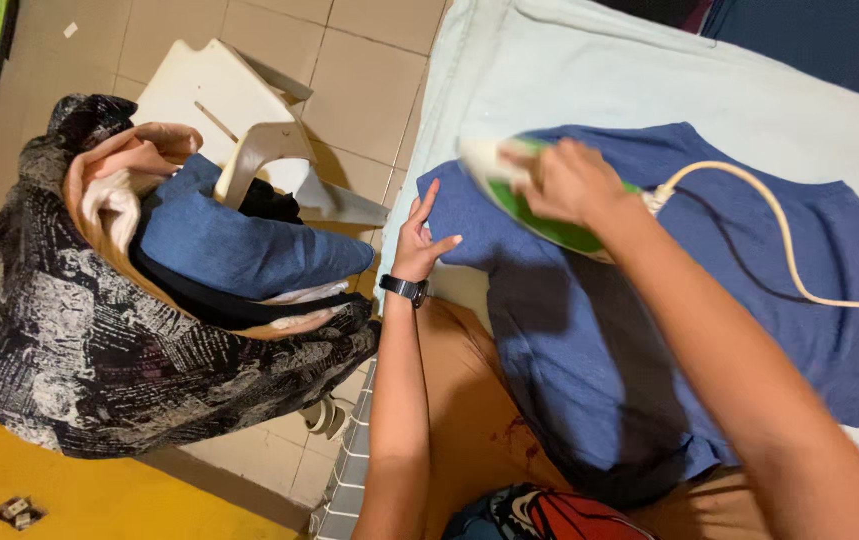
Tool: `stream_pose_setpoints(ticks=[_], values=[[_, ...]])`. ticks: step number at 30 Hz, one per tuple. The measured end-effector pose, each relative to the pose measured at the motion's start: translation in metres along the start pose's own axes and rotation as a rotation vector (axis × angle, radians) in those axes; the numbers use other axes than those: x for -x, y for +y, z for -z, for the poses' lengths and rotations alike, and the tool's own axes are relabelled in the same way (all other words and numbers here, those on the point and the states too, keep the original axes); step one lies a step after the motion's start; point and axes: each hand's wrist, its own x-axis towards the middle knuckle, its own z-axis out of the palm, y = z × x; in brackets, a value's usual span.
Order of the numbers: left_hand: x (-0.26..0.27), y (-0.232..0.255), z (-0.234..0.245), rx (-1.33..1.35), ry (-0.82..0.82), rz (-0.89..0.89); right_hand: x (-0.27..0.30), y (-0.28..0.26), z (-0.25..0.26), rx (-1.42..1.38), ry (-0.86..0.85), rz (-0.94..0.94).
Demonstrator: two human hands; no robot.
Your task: The person irons a blue t-shirt on a white cloth laid on the floor. They smooth the fabric, use a green and white iron to press the front and sleeves, flip the shirt to iron the back, and then fold the shirt neatly.
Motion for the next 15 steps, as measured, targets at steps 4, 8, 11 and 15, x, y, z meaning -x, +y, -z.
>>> stream_pose_setpoints(ticks=[4, 8, 11, 15], values=[[0.0, -0.005, 0.002, 0.007, -0.033, -0.015, 0.04, 0.009, 0.0, 0.14, -0.266, 0.028], [-0.001, 0.003, -0.001, 0.117, -0.04, -0.04, 0.043, -0.007, -0.013, 0.175, -0.002, 0.104], [0.007, 0.014, -0.008, 0.156, 0.005, 0.052, 0.02, -0.029, -0.021, 0.104, 0.141, 0.059], [0.03, 0.023, -0.011, 0.128, 0.052, 0.13, -0.001, -0.041, -0.02, 0.071, 0.094, 0.118]])
